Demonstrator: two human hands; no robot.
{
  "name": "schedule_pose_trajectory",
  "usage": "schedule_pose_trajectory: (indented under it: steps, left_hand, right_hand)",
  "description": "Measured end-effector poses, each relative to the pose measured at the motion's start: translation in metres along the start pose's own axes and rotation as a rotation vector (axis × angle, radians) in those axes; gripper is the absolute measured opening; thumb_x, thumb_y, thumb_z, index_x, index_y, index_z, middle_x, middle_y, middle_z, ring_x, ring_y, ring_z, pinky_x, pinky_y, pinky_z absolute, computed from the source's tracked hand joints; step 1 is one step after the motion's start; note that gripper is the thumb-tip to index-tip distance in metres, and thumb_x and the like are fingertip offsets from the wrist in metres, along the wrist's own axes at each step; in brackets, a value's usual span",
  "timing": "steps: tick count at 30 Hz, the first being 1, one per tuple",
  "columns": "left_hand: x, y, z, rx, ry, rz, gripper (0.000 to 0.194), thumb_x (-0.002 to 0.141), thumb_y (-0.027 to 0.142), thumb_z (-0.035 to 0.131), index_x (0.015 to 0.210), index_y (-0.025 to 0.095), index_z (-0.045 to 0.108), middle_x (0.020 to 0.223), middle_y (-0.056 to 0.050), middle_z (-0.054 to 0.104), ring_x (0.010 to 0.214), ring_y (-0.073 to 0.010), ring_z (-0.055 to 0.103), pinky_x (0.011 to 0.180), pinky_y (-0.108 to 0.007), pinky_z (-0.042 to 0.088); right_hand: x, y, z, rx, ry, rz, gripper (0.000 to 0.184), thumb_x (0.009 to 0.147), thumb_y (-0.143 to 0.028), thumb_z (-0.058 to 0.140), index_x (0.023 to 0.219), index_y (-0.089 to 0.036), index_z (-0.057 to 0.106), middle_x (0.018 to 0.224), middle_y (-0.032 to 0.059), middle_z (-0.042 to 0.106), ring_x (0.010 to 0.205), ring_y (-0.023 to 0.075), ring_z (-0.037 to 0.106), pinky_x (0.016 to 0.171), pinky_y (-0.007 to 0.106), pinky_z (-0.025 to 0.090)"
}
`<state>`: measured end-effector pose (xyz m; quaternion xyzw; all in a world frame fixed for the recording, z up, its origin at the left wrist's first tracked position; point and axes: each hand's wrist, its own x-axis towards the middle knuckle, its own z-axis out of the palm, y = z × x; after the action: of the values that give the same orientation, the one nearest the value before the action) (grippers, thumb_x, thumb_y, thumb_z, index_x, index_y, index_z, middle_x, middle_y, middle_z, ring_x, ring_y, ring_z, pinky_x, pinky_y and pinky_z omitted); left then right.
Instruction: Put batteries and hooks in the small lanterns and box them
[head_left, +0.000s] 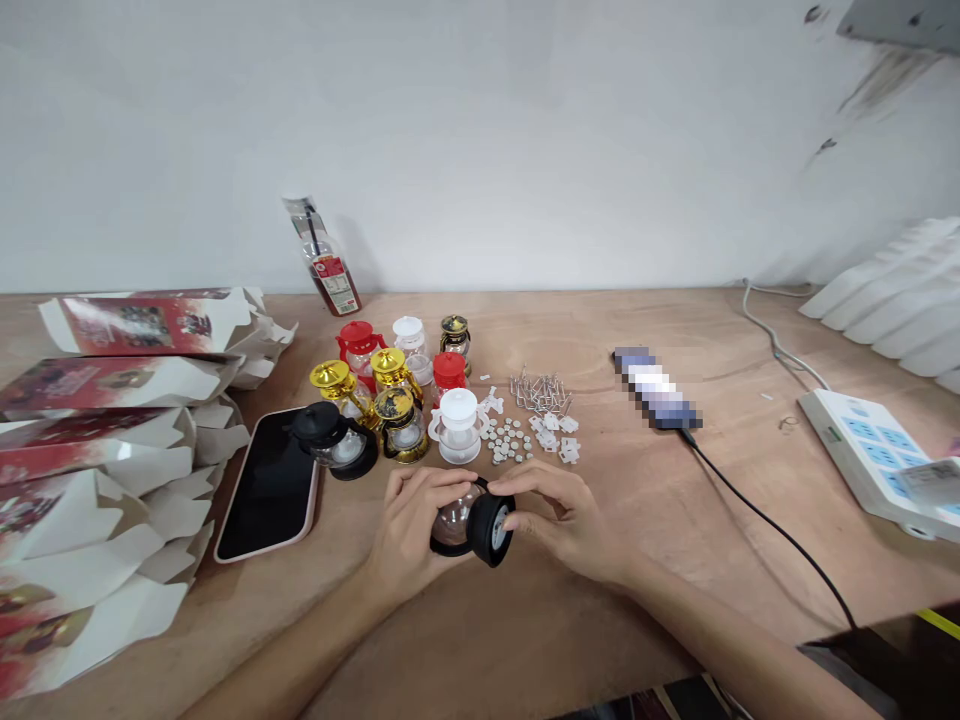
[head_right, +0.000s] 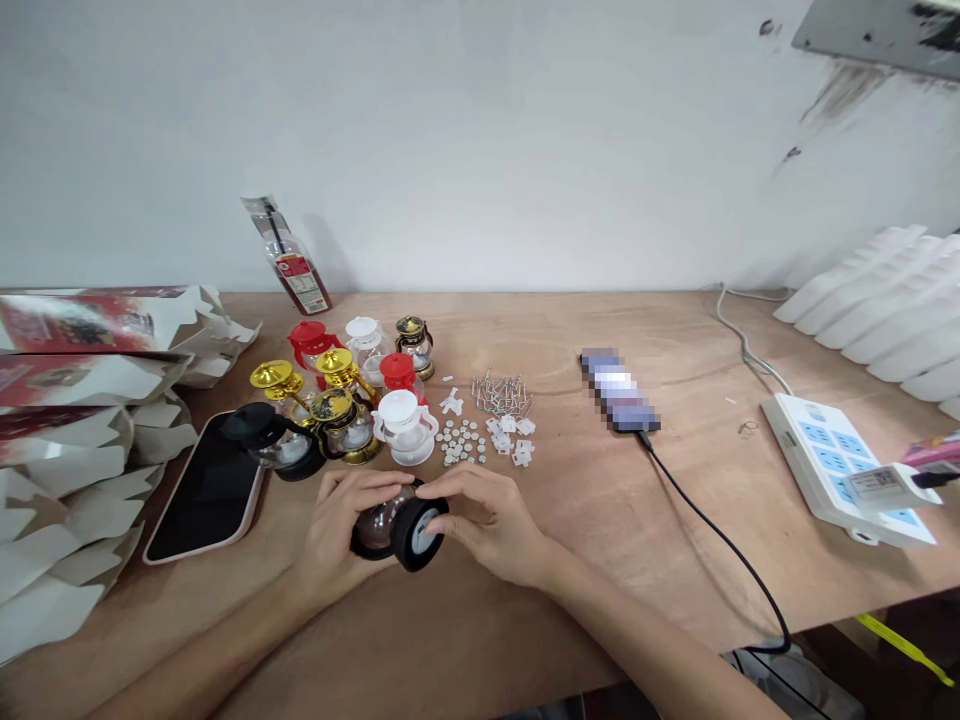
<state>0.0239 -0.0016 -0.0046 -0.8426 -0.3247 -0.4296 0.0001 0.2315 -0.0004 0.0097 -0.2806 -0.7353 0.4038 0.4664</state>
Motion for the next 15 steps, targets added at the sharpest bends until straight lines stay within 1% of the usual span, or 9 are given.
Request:
schedule_pose_trajectory:
  steps: [3, 7, 9, 15]
  left_hand:
    - [0.0009, 0.0007, 0.0005, -0.007, -0.001, -0.011, 0.034, 0.082, 0.039, 0.065, 0.106, 0.02, 0.049, 0.096, -0.011, 0.072, 0.086, -0.0211, 0.068, 0.074, -0.034, 0.041]
    - [0.0011, 0.0027, 0.0017, -0.03, 0.014, -0.039, 0.036, 0.081, 0.039, 0.066, 0.107, 0.02, 0.05, 0.097, -0.011, 0.072, 0.086, -0.0224, 0.068, 0.072, -0.034, 0.041]
    - [0.0011, 0.0035, 0.0017, -0.033, 0.009, -0.046, 0.037, 0.08, 0.038, 0.066, 0.108, 0.02, 0.05, 0.098, -0.011, 0.071, 0.086, -0.0225, 0.068, 0.071, -0.034, 0.041]
    - [0.0018, 0.0051, 0.0009, -0.036, 0.005, -0.066, 0.037, 0.079, 0.034, 0.068, 0.107, 0.02, 0.049, 0.097, -0.01, 0.071, 0.087, -0.0223, 0.067, 0.073, -0.033, 0.04]
  right_hand:
    - [-0.0002, 0.0003, 0.0018, -0.023, 0.058, -0.062, 0.021, 0.084, -0.023, 0.066, 0.105, -0.022, 0.066, 0.092, 0.0064, 0.07, 0.085, 0.0158, 0.067, 0.076, 0.028, 0.054]
    - [-0.0013, -0.0009, 0.0032, -0.059, 0.131, -0.141, 0.005, 0.083, -0.017, 0.066, 0.087, -0.02, 0.067, 0.093, 0.0078, 0.07, 0.086, 0.0151, 0.068, 0.077, 0.026, 0.055]
    - [-0.0014, -0.0024, 0.0029, -0.079, 0.128, -0.136, 0.003, 0.083, -0.015, 0.066, 0.082, -0.019, 0.067, 0.092, 0.0085, 0.07, 0.085, 0.0148, 0.068, 0.075, 0.025, 0.055]
    - [-0.0001, -0.0053, 0.0021, -0.096, 0.095, -0.116, 0.006, 0.084, -0.02, 0.065, 0.089, -0.019, 0.066, 0.094, 0.0096, 0.068, 0.091, 0.0172, 0.067, 0.08, 0.029, 0.054]
